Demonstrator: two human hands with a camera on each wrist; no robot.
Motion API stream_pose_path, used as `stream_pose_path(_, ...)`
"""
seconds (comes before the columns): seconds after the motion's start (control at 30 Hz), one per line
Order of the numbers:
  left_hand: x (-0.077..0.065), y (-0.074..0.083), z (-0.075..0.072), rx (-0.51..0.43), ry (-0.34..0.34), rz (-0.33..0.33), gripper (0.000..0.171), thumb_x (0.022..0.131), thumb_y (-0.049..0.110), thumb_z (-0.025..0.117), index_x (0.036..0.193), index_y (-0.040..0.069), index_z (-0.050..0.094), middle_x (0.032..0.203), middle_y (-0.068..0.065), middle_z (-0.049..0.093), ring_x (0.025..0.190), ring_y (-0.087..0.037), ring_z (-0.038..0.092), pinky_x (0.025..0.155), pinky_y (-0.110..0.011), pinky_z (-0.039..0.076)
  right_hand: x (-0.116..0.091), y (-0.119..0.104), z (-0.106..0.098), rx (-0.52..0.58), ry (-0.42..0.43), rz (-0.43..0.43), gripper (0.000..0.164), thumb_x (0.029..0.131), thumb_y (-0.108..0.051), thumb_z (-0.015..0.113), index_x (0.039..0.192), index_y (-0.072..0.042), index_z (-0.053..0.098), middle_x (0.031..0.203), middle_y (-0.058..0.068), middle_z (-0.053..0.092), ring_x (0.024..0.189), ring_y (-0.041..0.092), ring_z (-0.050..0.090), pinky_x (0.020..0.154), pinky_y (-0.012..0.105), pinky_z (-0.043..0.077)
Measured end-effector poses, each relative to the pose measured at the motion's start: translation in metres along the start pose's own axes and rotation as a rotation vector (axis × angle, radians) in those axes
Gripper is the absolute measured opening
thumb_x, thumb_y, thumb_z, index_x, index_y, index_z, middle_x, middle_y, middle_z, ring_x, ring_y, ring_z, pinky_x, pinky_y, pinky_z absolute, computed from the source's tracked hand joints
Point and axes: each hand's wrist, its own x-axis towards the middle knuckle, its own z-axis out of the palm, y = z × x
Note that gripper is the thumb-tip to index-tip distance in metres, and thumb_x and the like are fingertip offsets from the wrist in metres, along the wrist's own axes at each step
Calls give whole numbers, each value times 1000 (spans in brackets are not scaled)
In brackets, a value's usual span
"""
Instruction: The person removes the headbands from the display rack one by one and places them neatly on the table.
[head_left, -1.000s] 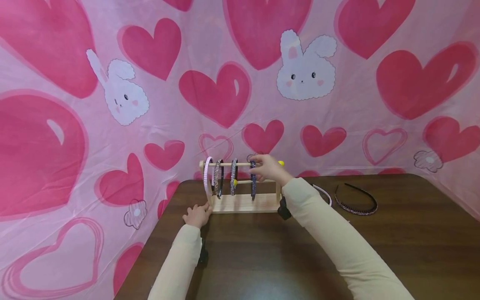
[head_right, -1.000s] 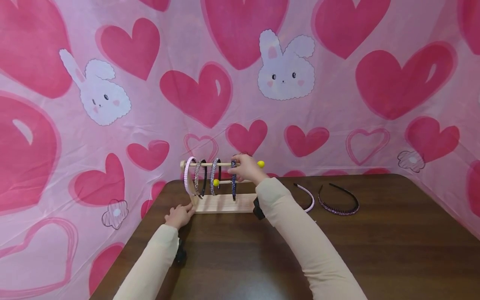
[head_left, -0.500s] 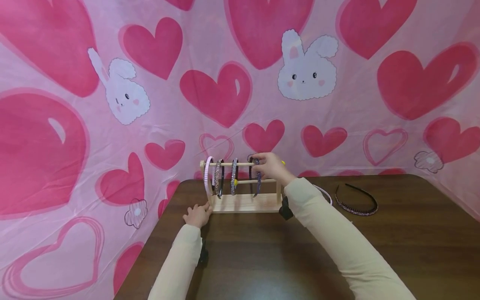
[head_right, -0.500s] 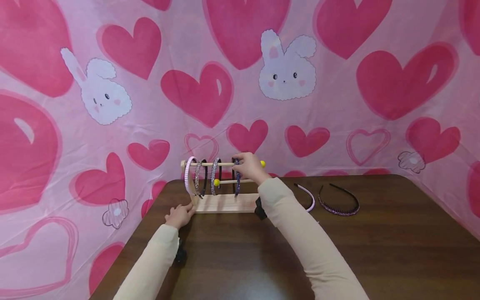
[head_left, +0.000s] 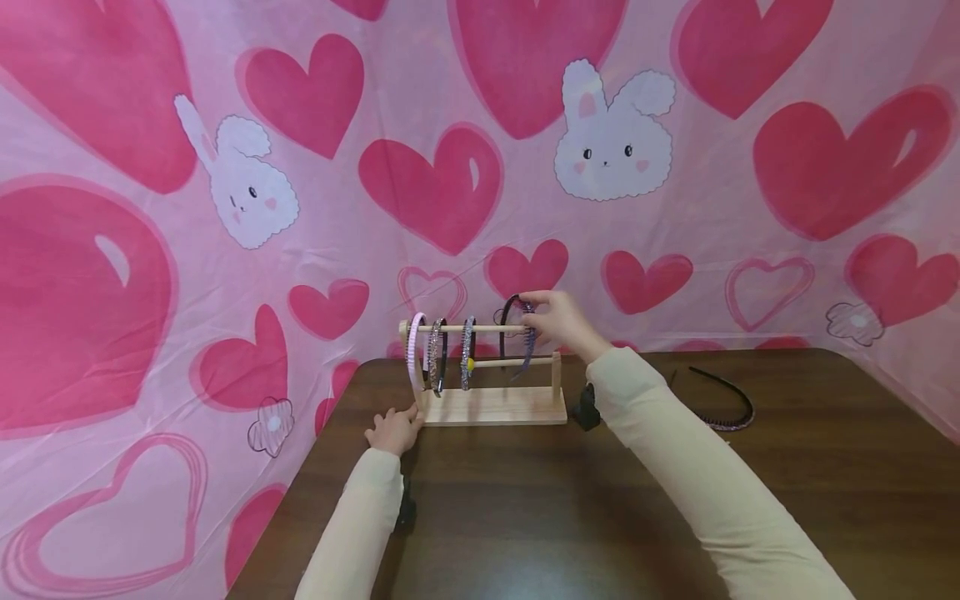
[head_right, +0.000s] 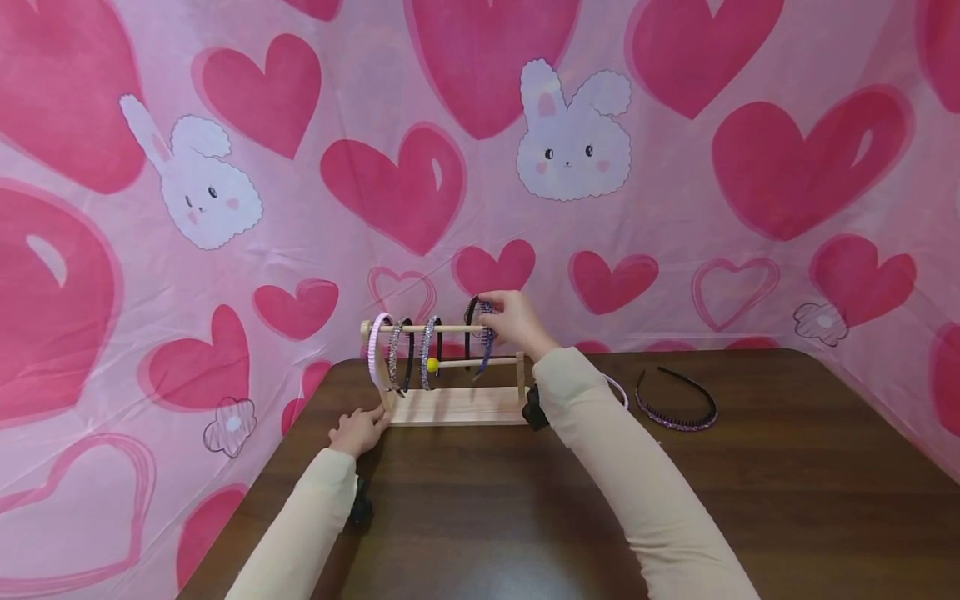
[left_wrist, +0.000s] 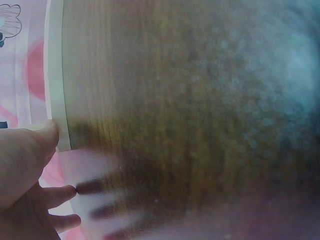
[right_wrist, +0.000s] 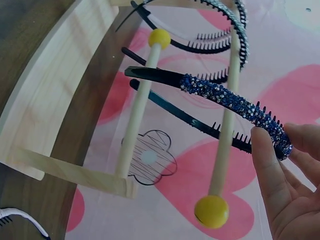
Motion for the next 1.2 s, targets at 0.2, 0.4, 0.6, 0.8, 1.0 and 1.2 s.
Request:
stream_pose_path(0.2,1,0,1,-3,-6,-2,46,96,36,46,136,15,46,132,-28,40,117,-48,32,87,-64,26,-3,-3,-13,1,27,-11,43,88,-4,59,131,-2,51,121,20,52,60,29,63,57,36,53)
stream_pose_path(0.4,2,-1,1,-6,-2,-2,46,95,36,46,136,15,47,132,-27,40,117,-48,32,87,-64,26,-8,-3,-27,-26,73,-27,43,89,-4,57,131,-2,50,132,18,46,60,30,62,55,34,53)
stream_pose_path(0.6,2,-2,2,-5,2,0,46,95,36,46,136,15,47,132,-27,41,116,-48,32,86,-63,26,-14,0,-42,-31,115,-6,44,90,-7,57,133,-6,49,126,18,48,64,25,64,60,35,53)
stream_pose_path(0.8,2,-2,2,2,2,-3,46,96,36,45,136,16,47,132,-27,41,117,-48,32,87,-64,26,-16,6,-55,-8,142,2,45,90,-5,57,134,-6,48,122,19,48,66,24,63,61,34,53)
stream_pose_path(1.0,3,-2,4,2,-7,-7,46,96,37,45,137,16,46,133,-27,40,118,-48,30,88,-64,25,-19,12,-67,-21,167,-7,45,89,-6,58,133,-6,48,119,20,49,65,27,64,60,33,53)
stream_pose_path(1.2,2,-1,4,-11,-7,-9,45,96,36,44,137,16,45,134,-28,39,117,-47,31,89,-64,24,-26,17,-80,-15,193,1,47,89,-7,59,134,-6,47,121,20,46,71,25,63,61,32,53)
